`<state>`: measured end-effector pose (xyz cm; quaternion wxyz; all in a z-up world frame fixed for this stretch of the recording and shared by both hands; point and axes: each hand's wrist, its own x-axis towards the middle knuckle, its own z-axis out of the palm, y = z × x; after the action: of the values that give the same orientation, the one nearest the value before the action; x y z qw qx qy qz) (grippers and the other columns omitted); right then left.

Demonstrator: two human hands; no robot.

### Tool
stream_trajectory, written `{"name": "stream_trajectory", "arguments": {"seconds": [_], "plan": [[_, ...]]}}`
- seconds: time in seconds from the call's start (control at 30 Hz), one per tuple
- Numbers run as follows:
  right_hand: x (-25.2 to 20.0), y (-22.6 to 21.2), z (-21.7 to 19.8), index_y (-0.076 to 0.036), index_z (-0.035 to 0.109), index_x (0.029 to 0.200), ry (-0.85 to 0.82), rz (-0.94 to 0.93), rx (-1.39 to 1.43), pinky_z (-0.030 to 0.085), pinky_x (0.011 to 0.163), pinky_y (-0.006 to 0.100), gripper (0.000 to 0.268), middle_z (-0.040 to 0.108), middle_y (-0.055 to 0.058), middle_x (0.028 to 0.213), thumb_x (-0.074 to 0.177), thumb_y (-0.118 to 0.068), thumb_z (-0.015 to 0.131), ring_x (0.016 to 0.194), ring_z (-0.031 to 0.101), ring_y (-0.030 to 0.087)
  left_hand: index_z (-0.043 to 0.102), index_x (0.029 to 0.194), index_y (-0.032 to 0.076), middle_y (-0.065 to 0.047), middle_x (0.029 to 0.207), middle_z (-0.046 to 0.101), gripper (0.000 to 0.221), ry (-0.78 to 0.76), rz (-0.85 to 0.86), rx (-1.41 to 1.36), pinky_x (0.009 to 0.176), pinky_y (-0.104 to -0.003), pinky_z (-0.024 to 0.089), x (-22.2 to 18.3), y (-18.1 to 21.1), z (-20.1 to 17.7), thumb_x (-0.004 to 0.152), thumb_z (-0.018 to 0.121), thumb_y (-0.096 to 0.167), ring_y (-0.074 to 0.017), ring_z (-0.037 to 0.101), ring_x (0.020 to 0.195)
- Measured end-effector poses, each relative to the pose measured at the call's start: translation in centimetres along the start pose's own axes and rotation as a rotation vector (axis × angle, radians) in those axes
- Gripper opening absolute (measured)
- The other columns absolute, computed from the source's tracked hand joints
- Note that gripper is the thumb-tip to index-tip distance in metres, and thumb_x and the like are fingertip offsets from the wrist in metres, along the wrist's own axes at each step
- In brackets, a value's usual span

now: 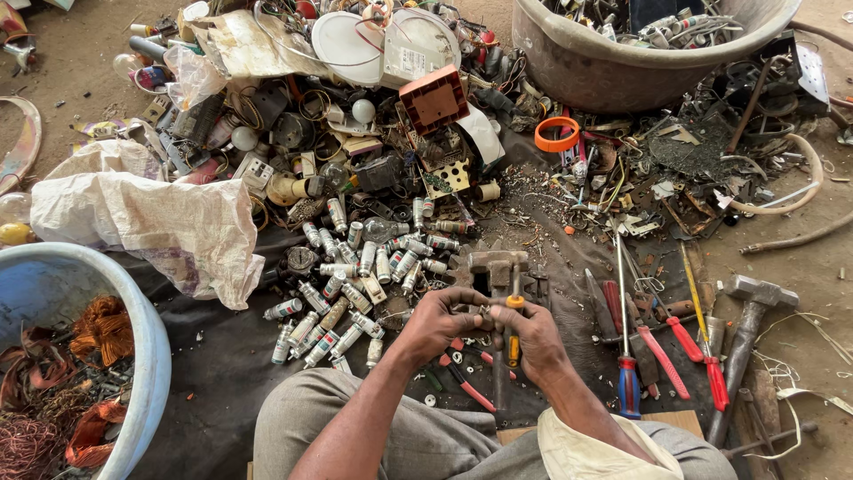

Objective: The person disassembles an electronic component by using a screwdriver and pliers to pry off parts, then uses a hammer to strike the casing to loosen internal elements.

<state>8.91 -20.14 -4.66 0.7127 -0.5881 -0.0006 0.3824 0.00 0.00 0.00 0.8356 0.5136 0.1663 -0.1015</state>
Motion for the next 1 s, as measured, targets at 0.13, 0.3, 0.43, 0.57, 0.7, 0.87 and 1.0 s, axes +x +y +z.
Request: {"name": "stream_trajectory", "arguments": {"seconds": [0.13,0.3,0.43,0.57,0.7,0.87,1.0], "plan": [[-0.8,-1.4,1.3,0.007,0.07,0.11,-0.009,-0.049,-0.133,0.055,0.056,0.026,0.028,0.072,0.014,0.087,0.087,-0.007,0.077,0.062,0.064,0.015,0.066,0.12,-0.007,-0.018,0.111,0.073,0.03,-0.006,0.015,-0.047,0.087,-0.032,0.064,0.1,-0.2,0.0,0.092,0.069,-0.001,-0.0245,0.076,0.097],[-1.1,-2.2,2.4,0.005,0.07,0.109,0.035,0.034,-0.04,0.056,0.055,0.026,0.026,0.073,0.012,0.086,0.086,-0.007,0.073,0.066,0.068,0.013,0.067,0.12,-0.005,-0.015,0.108,0.074,0.029,0.034,0.001,-0.009,0.085,-0.032,0.062,0.0,0.1,0.0,0.091,0.068,-0.001,-0.0218,0.077,0.095],[-1.2,-2.2,2.5,0.005,0.07,0.109,0.031,-0.034,-0.1,0.054,0.054,0.025,0.026,0.073,0.012,0.084,0.086,-0.007,0.076,0.061,0.064,0.015,0.066,0.119,-0.007,-0.015,0.107,0.074,0.026,0.009,0.011,-0.061,0.087,-0.031,0.067,0.1,-0.1,0.1,0.094,0.066,-0.001,-0.0206,0.076,0.094],[-1.0,-2.1,2.7,0.004,0.07,0.108,0.038,-0.011,-0.074,0.054,0.055,0.025,0.026,0.072,0.01,0.082,0.085,-0.006,0.075,0.064,0.065,0.013,0.066,0.119,-0.007,-0.015,0.106,0.074,0.025,0.024,0.014,-0.052,0.084,-0.032,0.067,0.2,-0.3,0.0,0.096,0.064,-0.001,-0.0202,0.076,0.091],[-1.2,-2.2,2.5,0.008,0.07,0.105,-0.035,-0.073,-0.081,0.055,0.059,0.024,0.022,0.073,0.011,0.08,0.089,-0.005,0.076,0.066,0.066,0.013,0.066,0.12,-0.007,-0.017,0.103,0.074,0.025,0.019,-0.013,-0.084,0.08,-0.032,0.067,0.3,-0.7,-0.2,0.095,0.063,-0.002,-0.022,0.076,0.086],[-1.1,-2.0,2.7,0.002,0.072,0.106,0.049,-0.015,-0.123,0.052,0.054,0.026,0.021,0.07,0.009,0.077,0.088,-0.007,0.075,0.059,0.062,0.014,0.067,0.12,-0.004,-0.014,0.106,0.074,0.025,0.023,0.043,0.002,0.08,-0.03,0.068,0.6,-1.1,-0.3,0.095,0.066,0.0,-0.0185,0.077,0.087],[-1.2,-2.1,2.7,0.004,0.073,0.101,0.11,-0.062,-0.226,0.056,0.054,0.028,0.018,0.069,0.008,0.078,0.089,-0.01,0.074,0.059,0.064,0.015,0.068,0.13,0.007,-0.013,0.126,0.067,0.043,0.208,0.285,0.527,0.081,-0.03,0.057,0.3,0.8,-0.8,0.088,0.076,0.001,-0.0158,0.066,0.1]]}}
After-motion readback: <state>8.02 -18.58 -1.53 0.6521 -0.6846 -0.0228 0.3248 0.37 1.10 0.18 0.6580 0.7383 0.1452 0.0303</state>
